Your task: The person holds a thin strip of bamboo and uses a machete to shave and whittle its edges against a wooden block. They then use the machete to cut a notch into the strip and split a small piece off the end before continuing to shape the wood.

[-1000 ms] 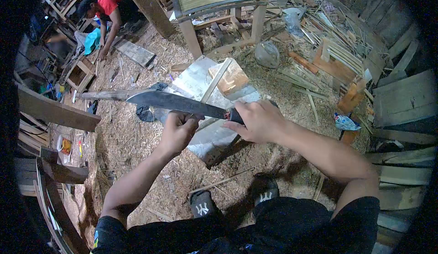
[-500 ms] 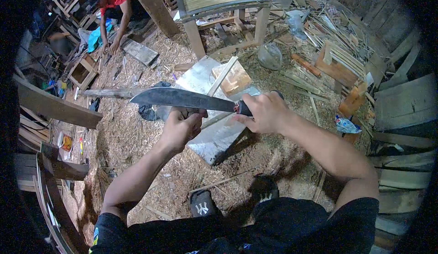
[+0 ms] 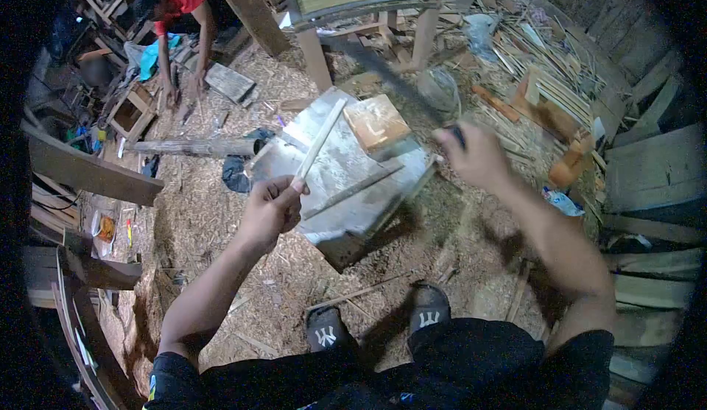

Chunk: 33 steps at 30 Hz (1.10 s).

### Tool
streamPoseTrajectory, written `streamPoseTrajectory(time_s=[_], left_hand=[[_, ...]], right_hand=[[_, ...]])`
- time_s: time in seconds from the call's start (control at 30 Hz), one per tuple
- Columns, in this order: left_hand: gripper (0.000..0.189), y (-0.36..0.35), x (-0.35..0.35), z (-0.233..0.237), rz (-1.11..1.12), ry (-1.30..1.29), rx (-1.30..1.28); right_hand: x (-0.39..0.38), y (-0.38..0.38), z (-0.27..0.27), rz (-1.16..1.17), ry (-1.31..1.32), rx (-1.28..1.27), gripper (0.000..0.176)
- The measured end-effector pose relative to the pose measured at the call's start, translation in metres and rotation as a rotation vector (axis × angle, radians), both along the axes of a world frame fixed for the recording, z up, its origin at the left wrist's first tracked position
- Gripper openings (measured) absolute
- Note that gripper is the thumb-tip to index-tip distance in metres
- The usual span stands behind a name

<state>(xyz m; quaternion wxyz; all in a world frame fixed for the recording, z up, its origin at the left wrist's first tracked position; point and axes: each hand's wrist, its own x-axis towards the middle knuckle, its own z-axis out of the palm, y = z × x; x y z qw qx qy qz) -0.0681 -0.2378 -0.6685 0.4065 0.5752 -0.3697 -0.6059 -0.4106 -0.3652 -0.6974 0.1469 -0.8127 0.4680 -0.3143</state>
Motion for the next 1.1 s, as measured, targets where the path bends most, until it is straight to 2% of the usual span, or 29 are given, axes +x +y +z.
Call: streamPoseTrajectory(time_s=[0.07, 0.1, 0.17, 0.27, 0.3, 0.37, 0.5, 0.63, 0.73, 0.8, 0.83, 0.9, 0.97, 1.0, 1.1], left_hand=[[0.025, -0.005, -0.012, -0.002, -0.013, 0.025, -0.004], [0.025, -0.008, -0.016, 0.0, -0.021, 0.033, -0.019], [0.024, -0.012, -0.021, 0.003, -0.041, 0.071, -0.014], [0.021, -0.014, -0.02, 0.001, -0.033, 0.102, -0.016], [0.021, -0.013, -0.02, 0.002, -0.03, 0.104, -0.014], [0.021, -0.01, -0.02, 0.005, -0.052, 0.102, -0.019], [0.023, -0.002, -0.021, 0.01, -0.046, 0.051, -0.017], [0.027, -0.002, -0.017, 0.004, -0.099, 0.033, -0.013], [0.028, 0.0, -0.018, 0.006, -0.098, 0.011, -0.012], [0.028, 0.01, -0.017, 0.015, -0.081, 0.044, 0.012], [0.028, 0.018, -0.013, 0.024, -0.129, -0.043, -0.006], [0.027, 0.016, 0.0, 0.031, -0.168, -0.15, -0.033], [0.027, 0.006, 0.01, 0.019, -0.04, -0.188, -0.071], [0.027, 0.0, 0.012, 0.012, -0.055, -0.212, -0.06], [0.027, -0.011, 0.004, 0.006, -0.126, -0.307, -0.049]], right_hand=[[0.02, 0.018, 0.005, 0.061, 0.09, 0.227, 0.044], [0.03, 0.024, 0.009, 0.175, 0.042, 0.179, 0.047], [0.047, 0.037, 0.028, 0.188, 0.23, 0.418, 0.039], [0.058, 0.048, 0.021, 0.307, 0.192, 0.078, 0.045], [0.06, 0.049, 0.022, 0.31, 0.193, 0.08, 0.045], [0.064, 0.051, 0.026, 0.314, 0.249, 0.189, 0.06], [0.059, 0.047, 0.016, 0.353, 0.239, 0.073, 0.057], [0.045, 0.034, 0.013, 0.337, 0.309, 0.081, 0.053], [0.037, 0.022, -0.001, 0.323, 0.312, -0.026, 0.053], [0.023, -0.005, -0.011, -0.028, 0.109, 0.054, 0.053], [0.008, -0.019, 0.001, -0.135, 0.104, 0.277, 0.052], [-0.019, -0.024, 0.008, -0.214, 0.189, 0.292, 0.051], [-0.008, -0.011, -0.001, -0.148, 0.123, 0.25, 0.052], [-0.005, -0.002, -0.001, -0.105, 0.061, 0.205, 0.053], [0.015, 0.007, -0.006, -0.124, 0.176, 0.385, 0.057]])
